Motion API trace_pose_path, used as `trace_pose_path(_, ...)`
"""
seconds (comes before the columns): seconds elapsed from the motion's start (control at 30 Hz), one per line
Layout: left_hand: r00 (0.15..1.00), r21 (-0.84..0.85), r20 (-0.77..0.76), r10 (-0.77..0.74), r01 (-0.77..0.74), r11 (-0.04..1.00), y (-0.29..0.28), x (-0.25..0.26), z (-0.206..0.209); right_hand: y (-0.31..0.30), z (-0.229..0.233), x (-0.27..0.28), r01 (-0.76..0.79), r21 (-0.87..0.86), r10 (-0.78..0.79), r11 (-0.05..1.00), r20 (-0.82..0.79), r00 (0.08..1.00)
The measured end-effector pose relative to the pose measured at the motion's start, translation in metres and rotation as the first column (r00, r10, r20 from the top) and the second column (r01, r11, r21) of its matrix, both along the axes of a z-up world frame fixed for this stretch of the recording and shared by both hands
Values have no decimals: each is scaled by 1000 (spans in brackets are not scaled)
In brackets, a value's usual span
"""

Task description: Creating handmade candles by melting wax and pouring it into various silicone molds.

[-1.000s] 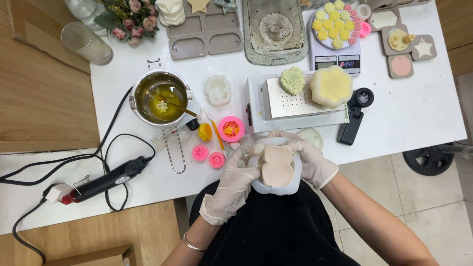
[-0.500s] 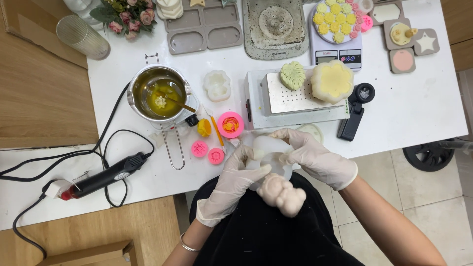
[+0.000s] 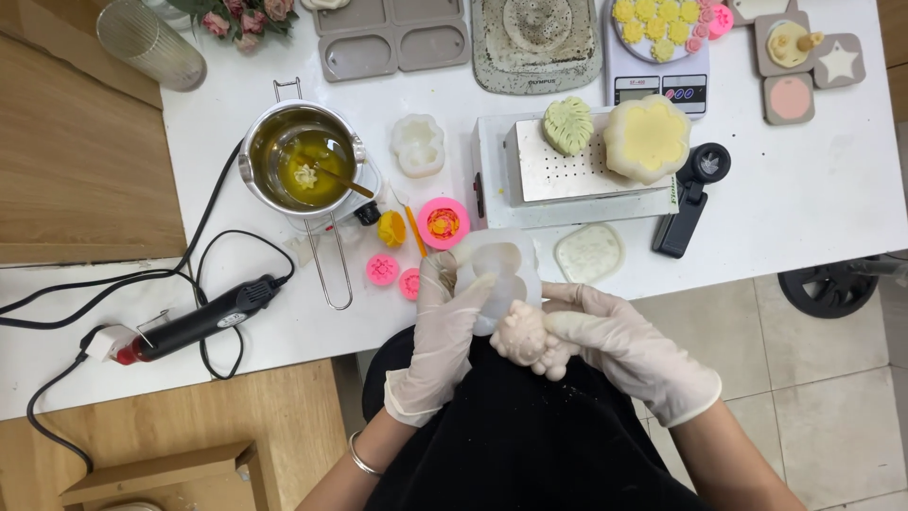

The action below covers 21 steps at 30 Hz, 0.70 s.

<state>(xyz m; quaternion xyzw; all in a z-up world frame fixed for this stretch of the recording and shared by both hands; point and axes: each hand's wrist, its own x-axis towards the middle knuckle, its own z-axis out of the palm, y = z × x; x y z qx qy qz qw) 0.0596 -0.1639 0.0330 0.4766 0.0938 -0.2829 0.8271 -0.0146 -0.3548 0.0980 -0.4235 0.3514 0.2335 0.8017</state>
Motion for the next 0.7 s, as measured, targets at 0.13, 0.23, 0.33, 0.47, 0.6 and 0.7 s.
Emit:
trace_pose_path(0.13,991,8,-91,99,-98,995,-11,5,-16,-11,-20,-5,78,135,-93,988,104,990)
trace_pose_path(0.23,978,50,-131,162,-156,986,-17,13,-14,-11,-20,-2,198,208,-210,958,36,977)
trace_pose_path(0.33,979,50,-71,192,-189,981,-23,18,-18,-10,-18,2,198,193,-221,961,103,970)
trace_pose_path(0.47,966,-57,-45,256,-259,964,-26,32,0,-4,3,12,176,315,-283,933,336,898)
trace_pose_path(0.6,964,-67,56,258,-255,965,-17,40,0,-11,1,24,332,133,-358,934,381,852)
trace_pose_path(0.7,965,-3,144,219,-221,975,-6,42,-1,-10,4,36,332,83,-334,940,429,839)
